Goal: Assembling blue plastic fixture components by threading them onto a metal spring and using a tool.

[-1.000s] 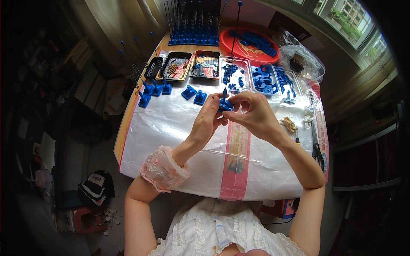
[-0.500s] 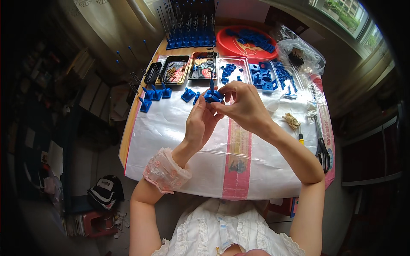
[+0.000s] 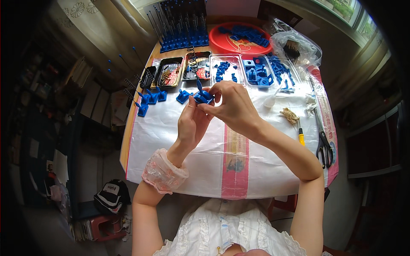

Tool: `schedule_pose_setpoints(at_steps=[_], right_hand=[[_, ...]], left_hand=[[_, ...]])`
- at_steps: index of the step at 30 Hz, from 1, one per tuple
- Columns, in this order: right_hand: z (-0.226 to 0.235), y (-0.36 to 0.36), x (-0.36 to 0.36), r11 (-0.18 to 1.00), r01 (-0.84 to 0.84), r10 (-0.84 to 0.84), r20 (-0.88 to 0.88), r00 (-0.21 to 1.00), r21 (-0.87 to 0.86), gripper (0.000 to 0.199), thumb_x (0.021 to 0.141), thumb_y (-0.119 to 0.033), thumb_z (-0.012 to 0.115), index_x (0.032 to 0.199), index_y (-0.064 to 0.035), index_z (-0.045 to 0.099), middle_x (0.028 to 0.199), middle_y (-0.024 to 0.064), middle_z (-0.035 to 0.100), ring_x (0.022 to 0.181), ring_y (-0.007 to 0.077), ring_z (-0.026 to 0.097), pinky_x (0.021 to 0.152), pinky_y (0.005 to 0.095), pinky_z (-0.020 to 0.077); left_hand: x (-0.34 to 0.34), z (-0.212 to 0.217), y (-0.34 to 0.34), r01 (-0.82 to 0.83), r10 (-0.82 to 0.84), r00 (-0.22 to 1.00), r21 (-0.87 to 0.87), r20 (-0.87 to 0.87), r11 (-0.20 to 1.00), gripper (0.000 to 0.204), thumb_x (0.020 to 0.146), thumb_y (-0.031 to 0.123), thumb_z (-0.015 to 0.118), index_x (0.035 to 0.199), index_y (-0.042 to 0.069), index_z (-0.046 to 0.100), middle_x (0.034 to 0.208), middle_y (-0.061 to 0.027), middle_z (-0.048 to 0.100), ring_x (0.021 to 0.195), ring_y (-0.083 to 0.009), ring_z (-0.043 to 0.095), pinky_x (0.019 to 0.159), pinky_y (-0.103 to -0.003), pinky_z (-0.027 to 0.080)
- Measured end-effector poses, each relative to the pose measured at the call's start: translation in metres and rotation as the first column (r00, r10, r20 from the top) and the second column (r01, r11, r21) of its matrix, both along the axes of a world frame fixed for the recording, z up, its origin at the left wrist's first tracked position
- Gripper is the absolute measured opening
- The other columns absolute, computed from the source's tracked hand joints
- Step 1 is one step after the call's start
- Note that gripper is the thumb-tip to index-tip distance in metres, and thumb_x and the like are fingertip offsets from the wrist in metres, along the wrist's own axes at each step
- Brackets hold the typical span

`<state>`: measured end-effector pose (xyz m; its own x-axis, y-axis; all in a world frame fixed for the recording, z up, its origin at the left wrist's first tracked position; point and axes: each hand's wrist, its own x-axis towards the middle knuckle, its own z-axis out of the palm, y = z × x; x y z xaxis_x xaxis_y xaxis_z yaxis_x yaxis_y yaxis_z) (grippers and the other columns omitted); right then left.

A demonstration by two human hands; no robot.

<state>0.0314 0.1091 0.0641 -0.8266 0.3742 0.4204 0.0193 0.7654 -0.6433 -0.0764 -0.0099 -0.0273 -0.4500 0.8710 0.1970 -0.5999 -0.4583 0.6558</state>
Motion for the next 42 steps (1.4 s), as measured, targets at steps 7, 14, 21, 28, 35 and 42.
schedule_pose_setpoints(at_steps=[7,14,21,28,35,42], right_hand=[[0.000,0.004,0.007,0.999,-0.008,0.008,0.012,1.000,-0.032,0.031,0.077,-0.018,0.085,0.093,0.0065,0.075,0.088,0.0190,0.072,0.087,0.0348,0.067,0.083,0.0450,0.0512],[-0.003,0.011,0.033,0.999,-0.047,0.047,0.053,0.997,-0.005,0.031,0.077,-0.014,0.089,0.100,0.0013,0.076,0.089,0.0123,0.072,0.081,0.0246,0.065,0.074,0.0374,0.0522],[-0.006,0.010,0.081,0.997,-0.027,0.017,0.140,0.990,0.069,0.042,0.077,-0.013,0.091,0.115,-0.0040,0.075,0.088,0.0062,0.069,0.076,0.0178,0.059,0.068,0.0327,0.0494],[-0.023,0.002,0.113,0.999,0.037,-0.035,0.179,0.983,-0.008,0.037,0.077,-0.007,0.089,0.110,-0.0038,0.075,0.090,0.0046,0.071,0.075,0.0152,0.057,0.066,0.0298,0.0471],[-0.040,0.000,0.116,0.990,0.065,-0.049,0.128,0.991,-0.127,0.033,0.076,-0.004,0.089,0.106,-0.0038,0.075,0.090,0.0036,0.070,0.076,0.0135,0.057,0.067,0.0280,0.0459],[-0.043,-0.002,0.112,0.977,0.078,-0.060,0.093,0.994,-0.197,0.032,0.075,-0.004,0.091,0.102,-0.0046,0.074,0.091,0.0010,0.069,0.077,0.0111,0.054,0.066,0.0255,0.0431]], left_hand=[[0.007,0.008,0.001,0.027,-0.029,0.995,0.015,0.097,1.000,0.051,0.117,0.040,0.033,0.146,0.001,0.047,0.137,-0.0156,0.063,0.127,-0.0207,0.060,0.113,-0.043,0.045],[0.015,0.009,-0.001,0.097,-0.104,0.989,-0.072,-0.102,0.993,0.053,0.115,0.039,0.043,0.153,0.002,0.039,0.132,-0.0095,0.062,0.121,-0.0167,0.061,0.112,-0.041,0.044],[0.038,0.000,0.001,0.139,-0.161,0.951,-0.098,-0.266,0.985,0.049,0.108,0.019,0.063,0.150,0.002,0.045,0.135,-0.0120,0.061,0.123,-0.0174,0.064,0.103,-0.031,0.057],[0.060,-0.011,-0.002,0.213,-0.247,0.932,-0.151,-0.266,0.965,0.052,0.101,0.013,0.073,0.147,0.000,0.052,0.132,-0.0129,0.067,0.121,-0.0213,0.068,0.104,-0.034,0.057],[0.064,-0.013,-0.004,0.218,-0.250,0.923,-0.138,-0.292,0.966,0.051,0.101,0.009,0.071,0.148,-0.001,0.052,0.132,-0.0127,0.068,0.126,-0.0201,0.066,0.107,-0.034,0.055],[0.061,-0.011,-0.006,0.194,-0.235,0.930,-0.165,-0.281,0.967,0.042,0.103,0.008,0.068,0.143,-0.001,0.058,0.129,-0.0133,0.071,0.119,-0.0191,0.069,0.105,-0.033,0.056]])
